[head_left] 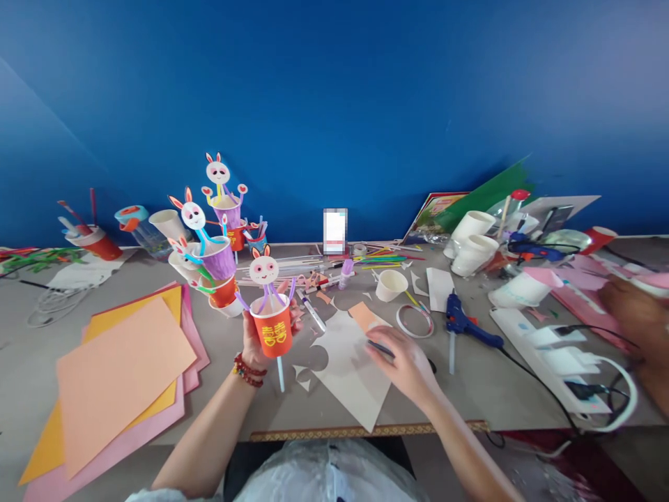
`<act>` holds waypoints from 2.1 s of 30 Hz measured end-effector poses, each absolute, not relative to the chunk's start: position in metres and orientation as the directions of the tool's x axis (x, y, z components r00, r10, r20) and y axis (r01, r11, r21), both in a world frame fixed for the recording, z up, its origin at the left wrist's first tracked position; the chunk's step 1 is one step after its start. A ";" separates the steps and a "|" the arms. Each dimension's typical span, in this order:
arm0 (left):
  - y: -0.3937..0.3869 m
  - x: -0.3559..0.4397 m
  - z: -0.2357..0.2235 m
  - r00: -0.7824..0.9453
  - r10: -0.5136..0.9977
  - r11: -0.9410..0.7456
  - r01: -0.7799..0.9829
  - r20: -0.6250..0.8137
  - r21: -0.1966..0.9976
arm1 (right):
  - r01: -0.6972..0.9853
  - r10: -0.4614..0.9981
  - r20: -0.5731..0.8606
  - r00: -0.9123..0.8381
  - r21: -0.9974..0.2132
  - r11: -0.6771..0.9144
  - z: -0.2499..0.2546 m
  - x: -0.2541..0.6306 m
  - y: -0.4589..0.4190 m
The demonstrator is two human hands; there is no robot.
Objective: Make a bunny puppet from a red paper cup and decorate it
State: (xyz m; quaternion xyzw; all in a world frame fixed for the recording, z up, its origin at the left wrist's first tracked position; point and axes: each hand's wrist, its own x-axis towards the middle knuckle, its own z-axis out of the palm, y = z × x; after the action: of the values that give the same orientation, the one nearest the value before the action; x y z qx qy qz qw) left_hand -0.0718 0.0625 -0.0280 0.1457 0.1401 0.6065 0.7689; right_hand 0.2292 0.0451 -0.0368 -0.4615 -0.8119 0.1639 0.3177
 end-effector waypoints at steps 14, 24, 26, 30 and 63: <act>0.057 -0.080 -0.014 0.272 0.960 0.268 -0.809 -0.070 0.523 | 0.833 0.862 0.264 -0.433 -0.248 0.495 -0.047 0.248 0.044; 0.040 -0.031 -0.035 0.363 0.899 0.437 -0.756 -0.244 0.488 | 0.889 0.902 -0.017 -0.432 -0.174 0.422 -0.043 0.224 0.085; 0.037 -0.031 -0.042 0.350 0.892 0.450 -0.749 -0.285 0.486 | 0.884 0.899 0.009 -0.438 -0.180 0.432 -0.044 0.222 0.083; 0.032 -0.039 -0.047 0.276 0.922 0.380 -0.778 -0.271 0.500 | 0.807 0.833 0.055 -0.551 -0.221 0.548 -0.046 0.217 0.082; 0.028 -0.035 -0.052 0.209 0.921 0.358 -0.790 -0.330 0.498 | 0.732 0.764 0.040 -0.644 -0.261 0.630 -0.040 0.174 0.078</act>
State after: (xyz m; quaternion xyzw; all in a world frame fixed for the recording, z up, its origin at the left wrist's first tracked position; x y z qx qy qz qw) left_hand -0.0350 0.0277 -0.0521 0.1110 0.2943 0.5557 0.7696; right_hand 0.1743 0.0781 -0.0398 -0.4157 -0.8997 0.1110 0.0732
